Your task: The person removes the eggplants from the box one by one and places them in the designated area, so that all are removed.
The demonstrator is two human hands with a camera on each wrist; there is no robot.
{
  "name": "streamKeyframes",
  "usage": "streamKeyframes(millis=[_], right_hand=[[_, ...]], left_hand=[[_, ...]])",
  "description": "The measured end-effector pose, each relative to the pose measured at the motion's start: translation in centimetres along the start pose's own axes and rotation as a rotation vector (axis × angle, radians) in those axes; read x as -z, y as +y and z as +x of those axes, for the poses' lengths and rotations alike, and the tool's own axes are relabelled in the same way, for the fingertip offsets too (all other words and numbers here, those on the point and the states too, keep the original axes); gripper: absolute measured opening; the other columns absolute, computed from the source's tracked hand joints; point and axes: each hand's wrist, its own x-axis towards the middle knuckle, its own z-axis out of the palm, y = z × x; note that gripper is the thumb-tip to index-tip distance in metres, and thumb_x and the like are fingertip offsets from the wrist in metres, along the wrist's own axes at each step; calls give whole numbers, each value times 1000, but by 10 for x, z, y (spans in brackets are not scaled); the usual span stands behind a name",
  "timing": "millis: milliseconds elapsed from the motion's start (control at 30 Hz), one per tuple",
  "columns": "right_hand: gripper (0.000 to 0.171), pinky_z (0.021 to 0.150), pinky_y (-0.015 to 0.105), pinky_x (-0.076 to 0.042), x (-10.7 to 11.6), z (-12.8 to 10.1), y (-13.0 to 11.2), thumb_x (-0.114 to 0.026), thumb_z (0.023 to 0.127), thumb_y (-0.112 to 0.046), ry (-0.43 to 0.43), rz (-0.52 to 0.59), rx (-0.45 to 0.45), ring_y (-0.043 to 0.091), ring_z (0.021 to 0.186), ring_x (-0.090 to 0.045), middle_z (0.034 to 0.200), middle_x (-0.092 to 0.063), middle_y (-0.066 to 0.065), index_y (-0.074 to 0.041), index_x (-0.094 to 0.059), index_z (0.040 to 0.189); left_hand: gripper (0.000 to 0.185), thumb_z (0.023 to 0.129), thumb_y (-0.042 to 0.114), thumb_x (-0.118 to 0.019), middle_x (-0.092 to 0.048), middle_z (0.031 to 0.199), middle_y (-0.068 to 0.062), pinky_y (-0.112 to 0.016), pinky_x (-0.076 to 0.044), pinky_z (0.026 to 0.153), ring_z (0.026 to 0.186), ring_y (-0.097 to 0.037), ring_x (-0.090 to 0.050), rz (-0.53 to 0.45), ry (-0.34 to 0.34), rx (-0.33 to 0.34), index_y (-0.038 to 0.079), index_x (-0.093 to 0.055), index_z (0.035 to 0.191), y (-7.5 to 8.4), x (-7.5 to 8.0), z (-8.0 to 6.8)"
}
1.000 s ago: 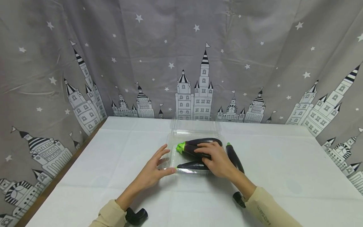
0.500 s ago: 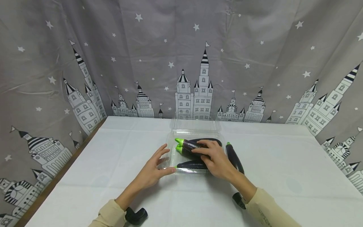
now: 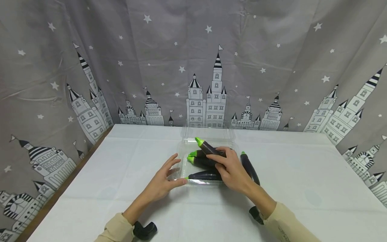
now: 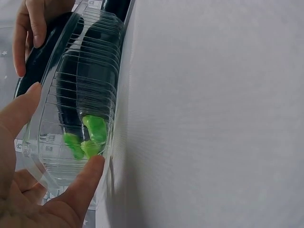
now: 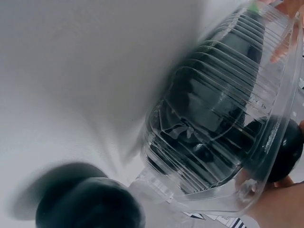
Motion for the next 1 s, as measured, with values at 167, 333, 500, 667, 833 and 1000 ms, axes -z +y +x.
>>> streamKeyframes(millis=[167, 333, 500, 667, 833, 1000], right_hand=[[40, 95, 58, -40, 3, -2, 1, -54, 94, 2, 15, 35, -42, 37, 127, -42, 144, -45, 16, -10, -66, 130], [39, 99, 58, -37, 6, -3, 1, -51, 96, -2, -6, 63, -96, 36, 132, -40, 148, -45, 12, -10, -65, 131], [39, 100, 58, -37, 6, -4, 3, -51, 96, -3, 3, 105, -137, 35, 132, -41, 148, -46, 12, -11, -64, 132], [39, 99, 59, -38, 9, -7, 4, -55, 95, -2, 27, 122, -162, 37, 131, -42, 147, -46, 11, -12, -64, 132], [39, 92, 54, -45, 14, -8, 4, -59, 95, -4, 63, 146, -207, 36, 127, -46, 146, -47, 12, -10, -63, 133], [38, 85, 43, -50, 18, -8, 3, -63, 93, -5, 88, 223, -264, 32, 122, -50, 145, -48, 13, -7, -63, 132]], left_hand=[[79, 82, 23, -82, -18, 163, -4, -55, -39, 105, 134, -45, -40, 6, 5, -7, 3, -41, 147, 0, 0, 0], [80, 82, 26, -82, -19, 163, -7, -55, -40, 104, 133, -46, -41, 4, 5, -29, 2, -41, 147, 0, 0, -1], [80, 83, 27, -82, -18, 163, -8, -55, -41, 104, 133, -47, -41, -2, -1, -29, 1, -41, 147, 0, 0, 0], [81, 82, 27, -82, -17, 163, -7, -54, -40, 104, 134, -46, -40, -3, -3, -15, 2, -41, 147, 1, 0, 0], [81, 82, 27, -82, -18, 163, -5, -55, -39, 105, 134, -46, -40, -3, -2, -5, 3, -41, 147, 2, 1, 0], [81, 82, 27, -82, -17, 163, -5, -55, -39, 105, 134, -46, -40, 2, -4, -7, 3, -40, 147, 1, 1, -1]])
